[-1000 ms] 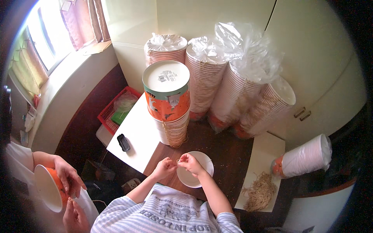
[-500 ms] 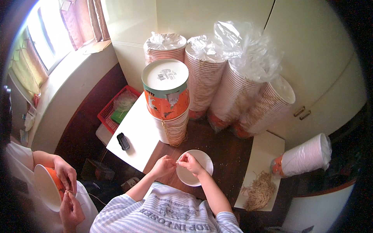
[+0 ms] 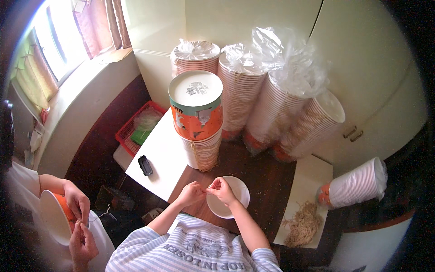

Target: Tying strings onto paper bowls at a packaging workstation.

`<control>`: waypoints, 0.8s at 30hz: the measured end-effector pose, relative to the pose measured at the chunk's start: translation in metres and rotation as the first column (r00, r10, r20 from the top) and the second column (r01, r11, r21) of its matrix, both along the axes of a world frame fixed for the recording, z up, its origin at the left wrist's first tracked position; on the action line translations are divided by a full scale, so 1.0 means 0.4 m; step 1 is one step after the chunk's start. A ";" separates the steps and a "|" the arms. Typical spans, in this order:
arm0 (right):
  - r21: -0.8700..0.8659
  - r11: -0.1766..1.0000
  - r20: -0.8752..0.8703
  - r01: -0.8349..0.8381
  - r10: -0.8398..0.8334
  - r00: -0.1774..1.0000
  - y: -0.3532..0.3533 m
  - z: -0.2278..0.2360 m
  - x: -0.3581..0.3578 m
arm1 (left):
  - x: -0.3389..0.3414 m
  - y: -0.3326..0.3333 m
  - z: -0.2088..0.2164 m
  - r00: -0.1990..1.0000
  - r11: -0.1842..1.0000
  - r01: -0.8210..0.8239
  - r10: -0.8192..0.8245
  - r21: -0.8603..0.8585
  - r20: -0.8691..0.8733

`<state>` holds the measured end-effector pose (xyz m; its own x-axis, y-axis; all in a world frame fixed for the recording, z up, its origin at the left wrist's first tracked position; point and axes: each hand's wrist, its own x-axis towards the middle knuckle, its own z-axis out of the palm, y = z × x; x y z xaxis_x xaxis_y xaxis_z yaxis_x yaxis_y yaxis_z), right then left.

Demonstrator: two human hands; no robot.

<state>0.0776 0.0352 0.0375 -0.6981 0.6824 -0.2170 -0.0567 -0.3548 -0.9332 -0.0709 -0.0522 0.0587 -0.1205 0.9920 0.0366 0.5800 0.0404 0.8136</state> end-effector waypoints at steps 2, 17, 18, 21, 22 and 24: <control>0.009 1.000 -0.008 0.012 -0.012 1.000 -0.003 -0.002 -0.003 | -0.003 -0.003 -0.004 0.999 0.999 -0.033 0.033 0.011 -0.019; 0.137 0.988 0.000 -0.070 0.071 0.997 -0.001 -0.009 0.000 | 0.019 0.023 -0.081 0.970 0.978 -0.204 0.195 0.048 0.146; 0.115 0.990 -0.017 -0.082 0.085 0.996 0.001 -0.011 0.000 | 0.018 0.021 -0.087 0.960 0.982 -0.183 0.169 0.045 0.224; 0.086 0.990 -0.042 -0.108 0.112 0.993 0.004 -0.014 0.003 | 0.019 0.013 -0.098 0.928 0.985 -0.172 0.160 0.006 0.337; 0.084 0.990 -0.051 -0.116 0.120 0.991 0.006 -0.014 0.004 | 0.018 0.011 -0.094 0.927 0.985 -0.173 0.161 0.006 0.338; 0.075 0.988 -0.060 -0.133 0.137 0.989 0.012 -0.023 0.009 | 0.017 0.008 -0.086 0.909 0.991 -0.131 0.136 -0.040 0.394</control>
